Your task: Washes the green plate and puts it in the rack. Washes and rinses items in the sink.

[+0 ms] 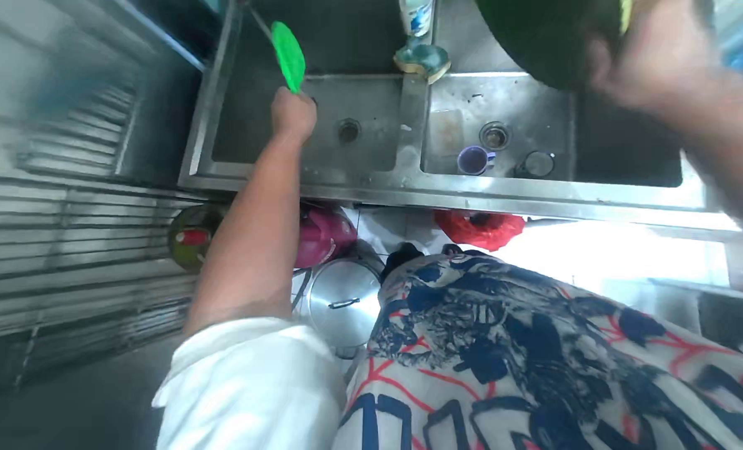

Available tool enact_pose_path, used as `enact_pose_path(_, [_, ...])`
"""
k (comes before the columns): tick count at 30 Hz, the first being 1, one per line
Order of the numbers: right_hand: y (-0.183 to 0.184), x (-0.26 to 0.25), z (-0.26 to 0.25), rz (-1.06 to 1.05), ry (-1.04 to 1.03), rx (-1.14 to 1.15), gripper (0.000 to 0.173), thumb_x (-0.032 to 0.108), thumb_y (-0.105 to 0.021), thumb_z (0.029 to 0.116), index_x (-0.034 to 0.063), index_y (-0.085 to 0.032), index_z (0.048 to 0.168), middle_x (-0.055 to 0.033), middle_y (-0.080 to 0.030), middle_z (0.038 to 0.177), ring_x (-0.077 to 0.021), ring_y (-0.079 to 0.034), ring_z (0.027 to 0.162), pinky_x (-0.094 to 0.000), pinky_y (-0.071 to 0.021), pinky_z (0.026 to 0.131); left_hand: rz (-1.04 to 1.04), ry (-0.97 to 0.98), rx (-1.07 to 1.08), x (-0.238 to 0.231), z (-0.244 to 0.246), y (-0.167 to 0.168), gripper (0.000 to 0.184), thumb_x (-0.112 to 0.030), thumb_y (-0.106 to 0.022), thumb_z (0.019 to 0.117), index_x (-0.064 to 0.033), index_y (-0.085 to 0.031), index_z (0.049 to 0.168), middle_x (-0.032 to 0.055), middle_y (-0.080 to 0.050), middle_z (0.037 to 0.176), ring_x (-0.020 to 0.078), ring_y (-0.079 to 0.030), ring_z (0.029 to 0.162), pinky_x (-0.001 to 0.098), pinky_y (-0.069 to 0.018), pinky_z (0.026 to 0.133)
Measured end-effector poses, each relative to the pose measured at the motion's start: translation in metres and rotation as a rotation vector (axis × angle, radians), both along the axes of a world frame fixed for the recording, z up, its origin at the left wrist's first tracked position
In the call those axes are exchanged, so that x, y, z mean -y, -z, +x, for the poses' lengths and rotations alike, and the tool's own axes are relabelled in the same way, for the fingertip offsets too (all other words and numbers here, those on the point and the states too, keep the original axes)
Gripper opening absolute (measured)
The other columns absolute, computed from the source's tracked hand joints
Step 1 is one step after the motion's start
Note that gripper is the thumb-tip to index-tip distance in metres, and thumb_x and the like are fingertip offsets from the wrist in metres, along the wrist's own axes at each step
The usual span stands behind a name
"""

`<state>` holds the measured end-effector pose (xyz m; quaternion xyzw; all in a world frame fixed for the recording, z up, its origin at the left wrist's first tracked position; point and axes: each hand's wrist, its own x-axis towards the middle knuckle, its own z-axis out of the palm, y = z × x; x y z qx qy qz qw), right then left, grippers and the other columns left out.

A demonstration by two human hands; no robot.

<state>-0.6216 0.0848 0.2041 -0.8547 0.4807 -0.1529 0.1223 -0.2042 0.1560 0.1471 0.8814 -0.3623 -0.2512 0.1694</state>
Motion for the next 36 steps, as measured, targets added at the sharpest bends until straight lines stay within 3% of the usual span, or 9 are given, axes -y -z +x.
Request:
enact_pose_path(4, [0.070, -0.003, -0.028, 0.159, 0.047, -0.250, 0.040, 0.004, -0.064, 0.0973, -0.0048, -0.056, 0.135, -0.0380, -0.064, 0.117, -0.0623, -0.062, 0.106, -0.0782, -0.0479, 0.084, 0.231, 0.148, 0.112, -0.001, -0.001, 0.014, 0.039, -0.021, -0.049, 0.1042, 0.0113, -0.057, 0.125, 0.0305, -0.062, 0.122, 0.0405, -0.065, 0.110, 0.0591, -0.0509, 0.094])
enact_pose_path(7, [0.063, -0.027, -0.034, 0.113, 0.167, -0.167, 0.043, 0.003, -0.060, 0.0993, -0.0064, -0.052, 0.141, -0.0383, -0.063, 0.121, -0.0608, -0.063, 0.108, -0.0762, -0.0475, 0.088, 0.155, 0.228, 0.155, 0.003, 0.005, 0.010, 0.040, -0.019, -0.051, 0.1057, 0.0118, -0.053, 0.131, 0.0348, -0.058, 0.130, 0.0476, -0.060, 0.121, 0.0639, -0.0475, 0.100])
enact_pose_path(15, [0.066, -0.034, -0.022, 0.140, 0.219, -0.181, 0.062, -0.001, -0.070, 0.0904, -0.0008, -0.050, 0.149, -0.0320, -0.063, 0.131, -0.0553, -0.063, 0.113, -0.0718, -0.0497, 0.093, 0.090, 0.292, 0.044, 0.019, 0.053, 0.045, 0.037, -0.019, -0.053, 0.1050, 0.0116, -0.058, 0.126, 0.0343, -0.065, 0.114, 0.0481, -0.067, 0.101, 0.0649, -0.0520, 0.091])
enact_pose_path(17, [0.061, -0.038, -0.016, 0.194, 0.260, -0.168, 0.060, 0.002, -0.069, 0.0938, 0.0019, -0.049, 0.151, -0.0300, -0.063, 0.133, -0.0523, -0.063, 0.117, -0.0685, -0.0492, 0.098, 0.100, 0.327, 0.018, 0.025, 0.061, 0.058, 0.039, -0.022, -0.053, 0.1070, 0.0121, -0.058, 0.125, 0.0333, -0.066, 0.110, 0.0454, -0.068, 0.096, 0.0618, -0.0535, 0.088])
enact_pose_path(21, [0.079, -0.033, -0.022, 0.150, 0.204, -0.170, 0.051, 0.005, -0.066, 0.0942, 0.0026, -0.056, 0.144, -0.0253, -0.068, 0.124, -0.0461, -0.068, 0.109, -0.0635, -0.0524, 0.094, 0.087, 0.270, -0.055, 0.025, 0.059, 0.065, 0.041, -0.029, -0.050, 0.1083, 0.0056, -0.056, 0.130, 0.0201, -0.068, 0.108, 0.0244, -0.068, 0.084, 0.0422, -0.0571, 0.079])
enact_pose_path(23, [0.079, -0.032, -0.027, 0.124, 0.249, -0.045, 0.056, 0.001, -0.069, 0.0918, 0.0016, -0.054, 0.146, -0.0251, -0.067, 0.128, -0.0452, -0.068, 0.112, -0.0630, -0.0524, 0.096, 0.051, 0.236, -0.098, 0.023, 0.049, 0.057, 0.040, -0.028, -0.049, 0.1090, 0.0047, -0.056, 0.131, 0.0187, -0.068, 0.106, 0.0220, -0.066, 0.081, 0.0398, -0.0561, 0.076])
enact_pose_path(28, [0.077, -0.022, -0.043, 0.140, 0.273, 0.012, 0.044, 0.008, -0.067, 0.0958, 0.0050, -0.061, 0.140, -0.0216, -0.071, 0.120, -0.0428, -0.069, 0.106, -0.0621, -0.0535, 0.093, -0.009, 0.229, -0.134, 0.026, 0.034, 0.047, 0.037, -0.029, -0.050, 0.1091, 0.0033, -0.058, 0.126, 0.0135, -0.067, 0.097, 0.0157, -0.062, 0.070, 0.0345, -0.0537, 0.065])
enact_pose_path(31, [0.059, -0.011, -0.061, 0.003, 0.303, 0.225, 0.035, 0.006, -0.062, 0.0973, 0.0008, -0.064, 0.132, -0.0232, -0.073, 0.108, -0.0424, -0.072, 0.098, -0.0618, -0.0558, 0.088, -0.081, 0.191, -0.151, 0.025, 0.020, 0.040, 0.035, -0.029, -0.050, 0.1094, 0.0027, -0.059, 0.123, 0.0099, -0.066, 0.089, 0.0119, -0.059, 0.063, 0.0298, -0.0519, 0.059])
enact_pose_path(36, [-0.005, 0.024, -0.093, -0.256, 0.304, 0.441, 0.034, 0.006, -0.057, 0.0990, -0.0048, -0.064, 0.131, -0.0238, -0.073, 0.110, -0.0402, -0.073, 0.099, -0.0587, -0.0571, 0.089, -0.213, 0.070, -0.233, 0.021, -0.015, 0.026, 0.032, -0.026, -0.048, 0.1100, 0.0029, -0.057, 0.120, 0.0084, -0.066, 0.087, 0.0114, -0.060, 0.061, 0.0283, -0.0521, 0.055])
